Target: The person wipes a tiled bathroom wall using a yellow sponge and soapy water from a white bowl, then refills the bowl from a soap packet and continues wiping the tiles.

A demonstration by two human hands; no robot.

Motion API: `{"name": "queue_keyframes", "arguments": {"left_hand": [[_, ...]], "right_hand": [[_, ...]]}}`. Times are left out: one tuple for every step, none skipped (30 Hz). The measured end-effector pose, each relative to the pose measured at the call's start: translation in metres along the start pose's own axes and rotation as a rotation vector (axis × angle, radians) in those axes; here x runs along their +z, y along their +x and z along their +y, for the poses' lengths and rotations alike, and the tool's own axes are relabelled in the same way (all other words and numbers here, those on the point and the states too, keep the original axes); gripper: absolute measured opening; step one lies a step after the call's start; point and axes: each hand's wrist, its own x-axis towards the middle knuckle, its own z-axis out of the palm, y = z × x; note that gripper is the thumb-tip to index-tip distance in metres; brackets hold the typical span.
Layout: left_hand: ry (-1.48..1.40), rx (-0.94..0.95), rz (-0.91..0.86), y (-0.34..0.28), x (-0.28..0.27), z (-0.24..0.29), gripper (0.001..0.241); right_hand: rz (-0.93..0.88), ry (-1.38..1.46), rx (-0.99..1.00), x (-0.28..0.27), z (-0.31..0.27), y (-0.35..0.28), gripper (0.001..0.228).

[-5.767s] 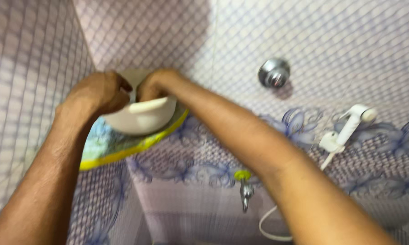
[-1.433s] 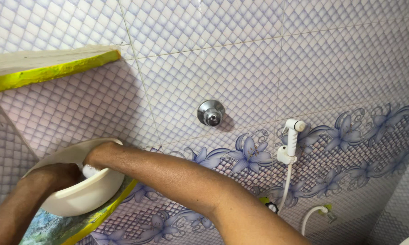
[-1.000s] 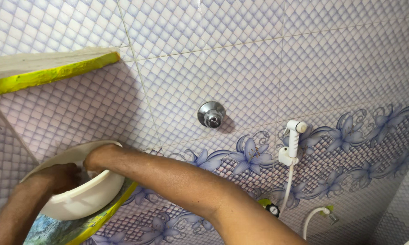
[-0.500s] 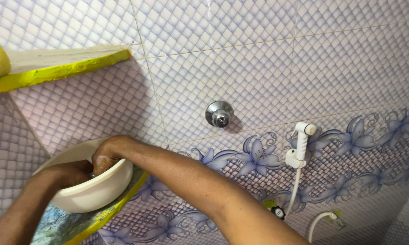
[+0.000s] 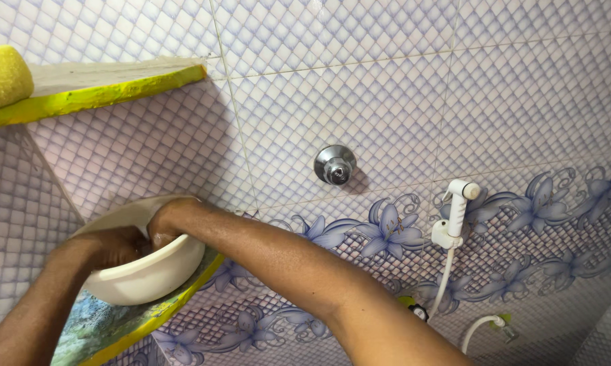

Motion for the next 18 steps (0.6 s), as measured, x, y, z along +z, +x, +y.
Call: {"name": "queue_keyframes", "arguments": {"left_hand": [[-0.127,0.009,-0.105,0.0,-0.002,0.001,0.069],[0.017,-0.015,-0.011,-0.001,-0.003,0.006,0.06],[0.164,-0.045,0.077,-0.003,-0.001,0.01,0.053],[0.312,-0.076,0.164,-0.006,0.0,0.013,0.049],[0.202,-0.036,0.106,-0.01,-0.001,0.014,0.051],[0.091,0.003,0.048,-0.014,-0.004,0.014,0.057],[-0.024,0.039,-0.005,-0.02,-0.006,0.015,0.064],[0.086,0.037,0.099,-0.024,-0.006,0.02,0.058],[0.197,0.031,0.194,-0.029,-0.003,0.026,0.052],[0.308,0.026,0.288,-0.034,-0.005,0.031,0.047],[0.239,0.039,0.353,-0.039,-0.01,0.035,0.049],[0.17,0.051,0.418,-0.045,-0.014,0.04,0.051],[0.077,0.132,0.514,-0.054,-0.016,0.04,0.045],[-0.016,0.213,0.611,-0.063,-0.017,0.04,0.039],[-0.105,0.219,0.641,-0.074,-0.018,0.039,0.036],[-0.194,0.224,0.672,-0.086,-0.018,0.038,0.033],[-0.284,0.24,0.701,-0.096,-0.016,0.041,0.03],[-0.335,0.252,0.732,-0.108,-0.013,0.042,0.029]], "right_hand": [[0.002,-0.005,0.006,-0.002,0.001,-0.001,0.054],[0.006,-0.011,0.004,-0.004,0.002,-0.001,0.054],[0.007,-0.013,0.006,-0.005,0.0,-0.001,0.054],[0.01,-0.018,0.007,-0.006,-0.001,-0.002,0.054],[0.011,-0.015,0.01,-0.005,0.0,-0.005,0.054],[0.019,-0.014,0.012,-0.005,0.001,-0.009,0.055],[0.03,-0.016,0.006,-0.009,0.003,-0.012,0.055],[0.056,-0.019,-0.002,-0.013,0.004,-0.016,0.055],[0.084,-0.011,-0.014,-0.013,0.003,-0.021,0.055],[0.116,0.001,-0.029,-0.014,0.004,-0.027,0.056],[0.178,0.009,-0.052,-0.017,0.006,-0.032,0.056],[0.249,0.019,-0.079,-0.021,0.009,-0.038,0.056],[0.325,0.036,-0.112,-0.025,0.011,-0.043,0.056],[0.406,0.07,-0.146,-0.03,0.014,-0.047,0.057],[0.496,0.117,-0.184,-0.034,0.016,-0.052,0.057],[0.573,0.166,-0.225,-0.037,0.016,-0.055,0.057],[0.637,0.252,-0.266,-0.041,0.019,-0.06,0.048],[0.701,0.338,-0.307,-0.044,0.019,-0.065,0.04]]}}
